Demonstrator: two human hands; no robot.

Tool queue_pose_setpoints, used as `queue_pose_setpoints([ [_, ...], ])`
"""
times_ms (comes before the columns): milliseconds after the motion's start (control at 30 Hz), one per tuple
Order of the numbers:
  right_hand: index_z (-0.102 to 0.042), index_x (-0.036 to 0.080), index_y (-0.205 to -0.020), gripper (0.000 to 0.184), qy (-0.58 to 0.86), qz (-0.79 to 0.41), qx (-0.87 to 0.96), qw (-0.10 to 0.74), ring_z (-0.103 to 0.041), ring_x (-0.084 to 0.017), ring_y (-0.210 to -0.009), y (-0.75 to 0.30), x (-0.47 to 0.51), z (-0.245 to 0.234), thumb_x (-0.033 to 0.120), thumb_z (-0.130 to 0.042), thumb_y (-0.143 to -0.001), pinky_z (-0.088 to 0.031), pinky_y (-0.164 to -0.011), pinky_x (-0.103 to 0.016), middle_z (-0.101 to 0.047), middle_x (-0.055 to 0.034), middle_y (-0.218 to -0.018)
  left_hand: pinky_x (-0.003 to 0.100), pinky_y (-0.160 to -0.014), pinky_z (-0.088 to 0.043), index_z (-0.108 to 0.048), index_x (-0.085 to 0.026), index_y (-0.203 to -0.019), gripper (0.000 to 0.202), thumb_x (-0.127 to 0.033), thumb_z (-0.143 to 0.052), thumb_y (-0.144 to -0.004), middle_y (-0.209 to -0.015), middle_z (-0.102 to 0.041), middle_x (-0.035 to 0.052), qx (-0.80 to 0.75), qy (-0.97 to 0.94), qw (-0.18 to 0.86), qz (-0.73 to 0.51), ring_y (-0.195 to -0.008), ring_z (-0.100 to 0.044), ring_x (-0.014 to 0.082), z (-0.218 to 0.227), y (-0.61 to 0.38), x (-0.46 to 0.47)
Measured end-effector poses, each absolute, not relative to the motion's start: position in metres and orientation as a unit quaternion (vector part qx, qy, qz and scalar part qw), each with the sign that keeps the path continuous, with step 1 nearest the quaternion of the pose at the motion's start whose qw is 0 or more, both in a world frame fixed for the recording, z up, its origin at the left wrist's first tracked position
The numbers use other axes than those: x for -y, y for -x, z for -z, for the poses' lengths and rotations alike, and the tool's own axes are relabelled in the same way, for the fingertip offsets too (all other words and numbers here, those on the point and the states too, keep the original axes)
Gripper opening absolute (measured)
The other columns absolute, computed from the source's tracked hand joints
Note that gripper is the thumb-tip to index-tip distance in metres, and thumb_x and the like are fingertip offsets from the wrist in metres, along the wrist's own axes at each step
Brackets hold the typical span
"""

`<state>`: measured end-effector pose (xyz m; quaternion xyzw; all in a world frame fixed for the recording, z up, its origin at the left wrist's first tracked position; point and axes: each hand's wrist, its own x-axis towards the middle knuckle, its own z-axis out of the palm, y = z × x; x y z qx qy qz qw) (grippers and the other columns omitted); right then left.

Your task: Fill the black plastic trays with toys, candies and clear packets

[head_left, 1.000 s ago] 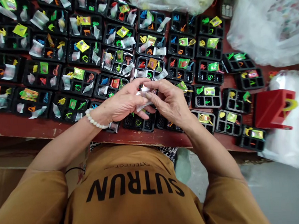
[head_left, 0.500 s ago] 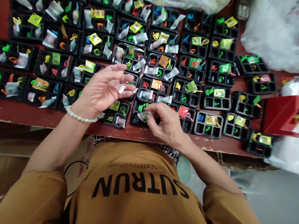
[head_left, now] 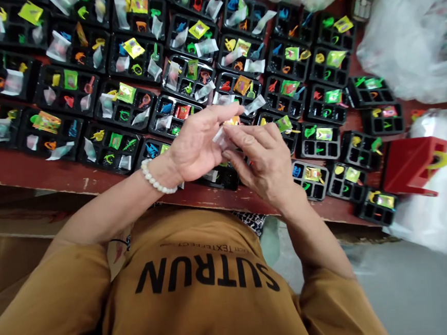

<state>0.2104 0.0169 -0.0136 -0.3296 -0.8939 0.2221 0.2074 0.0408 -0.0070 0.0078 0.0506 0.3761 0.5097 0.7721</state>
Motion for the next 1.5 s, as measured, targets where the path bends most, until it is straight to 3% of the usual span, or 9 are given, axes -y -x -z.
queue_pose_setpoints([
  [233,-0.058,0.025,-0.104,0.02,0.374,-0.418,0.776,0.287,-0.063,-0.015,-0.079,-0.228,-0.009,0.023,0.035,-0.069,-0.091,-0.056,-0.073,-0.033,-0.066,-0.0013,-0.095,0.029,-0.076,-0.057,-0.066,-0.016,-0.105,0.016,-0.022,-0.063,-0.091,-0.086,-0.069,0.0037,-0.353,-0.116,0.79,-0.488,-0.091,-0.071,0.0213,0.002,-0.063,0.009],
  [333,-0.06,0.025,-0.115,0.023,0.379,-0.394,0.786,0.288,-0.063,-0.016,-0.08,-0.242,-0.005,0.024,0.03,-0.066,-0.092,-0.055,-0.072,-0.033,-0.066,-0.0021,-0.094,0.035,-0.091,-0.055,-0.064,-0.019,-0.112,0.026,-0.024,-0.068,-0.087,-0.101,-0.071,0.0058,-0.377,-0.154,0.774,-0.485,-0.104,-0.07,0.0239,0.008,-0.057,0.011],
  [567,-0.064,0.02,-0.101,0.007,0.387,-0.27,0.862,0.184,-0.061,-0.015,-0.076,-0.258,0.029,0.052,0.026,-0.065,-0.097,-0.049,-0.068,-0.029,-0.066,-0.0049,-0.09,0.051,-0.109,-0.047,-0.061,-0.021,-0.121,0.037,-0.024,-0.07,-0.085,-0.115,-0.071,0.0083,-0.454,-0.227,0.717,-0.477,-0.112,-0.069,0.0281,0.011,-0.034,0.01],
  [733,-0.065,0.02,-0.092,0.029,0.427,-0.064,0.889,0.149,-0.058,-0.02,-0.074,-0.252,0.041,0.071,0.049,-0.067,-0.096,-0.038,-0.068,-0.036,-0.067,-0.0038,-0.079,0.046,-0.103,-0.052,-0.061,-0.019,-0.119,0.037,-0.021,-0.073,-0.084,-0.107,-0.073,0.0088,-0.478,-0.22,0.704,-0.477,-0.105,-0.072,0.0267,0.007,-0.035,0.007],
  [900,-0.066,0.021,-0.092,0.041,0.419,-0.048,0.892,0.164,-0.06,-0.02,-0.082,-0.252,0.043,0.075,0.061,-0.06,-0.096,-0.039,-0.069,-0.035,-0.07,-0.0054,-0.091,0.042,-0.096,-0.057,-0.064,-0.02,-0.116,0.036,-0.021,-0.076,-0.082,-0.109,-0.075,0.0097,-0.482,-0.236,0.703,-0.467,-0.104,-0.073,0.0256,0.009,-0.04,-0.003],
  [1033,-0.067,0.022,-0.112,0.029,0.414,-0.108,0.875,0.228,-0.065,-0.02,-0.101,-0.266,0.031,0.066,0.048,-0.058,-0.101,-0.052,-0.08,-0.034,-0.07,-0.0083,-0.116,0.04,-0.092,-0.059,-0.067,-0.02,-0.113,0.034,-0.02,-0.076,-0.08,-0.105,-0.075,0.0092,-0.504,-0.256,0.694,-0.447,-0.099,-0.073,0.0248,0.003,-0.049,-0.022],
  [1167,-0.067,0.024,-0.111,0.016,0.462,-0.164,0.82,0.295,-0.066,-0.021,-0.106,-0.3,0.003,0.051,0.028,-0.053,-0.103,-0.056,-0.087,-0.037,-0.068,-0.0087,-0.114,0.044,-0.096,-0.057,-0.068,-0.022,-0.108,0.034,-0.017,-0.078,-0.076,-0.103,-0.075,0.0063,-0.519,-0.293,0.676,-0.433,-0.101,-0.073,0.0268,-0.009,-0.061,-0.046],
  [1367,-0.066,0.022,-0.105,0.012,0.434,-0.14,0.857,0.239,-0.067,-0.021,-0.095,-0.361,-0.04,0.023,0.026,-0.057,-0.1,-0.056,-0.076,-0.033,-0.07,-0.0087,-0.106,0.039,-0.084,-0.059,-0.068,-0.021,-0.106,0.034,-0.017,-0.077,-0.074,-0.097,-0.074,0.0052,-0.522,-0.362,0.664,-0.394,-0.087,-0.074,0.0225,-0.014,-0.092,-0.086],
  [1500,-0.068,0.021,-0.101,0.016,0.434,-0.04,0.88,0.187,-0.065,-0.024,-0.095,-0.4,-0.099,-0.004,0.025,-0.052,-0.1,-0.055,-0.083,-0.038,-0.071,-0.0094,-0.1,0.034,-0.077,-0.059,-0.07,-0.018,-0.095,0.023,-0.015,-0.074,-0.072,-0.089,-0.072,0.0051,-0.497,-0.451,0.631,-0.389,-0.08,-0.071,0.0182,-0.018,-0.133,-0.134],
])
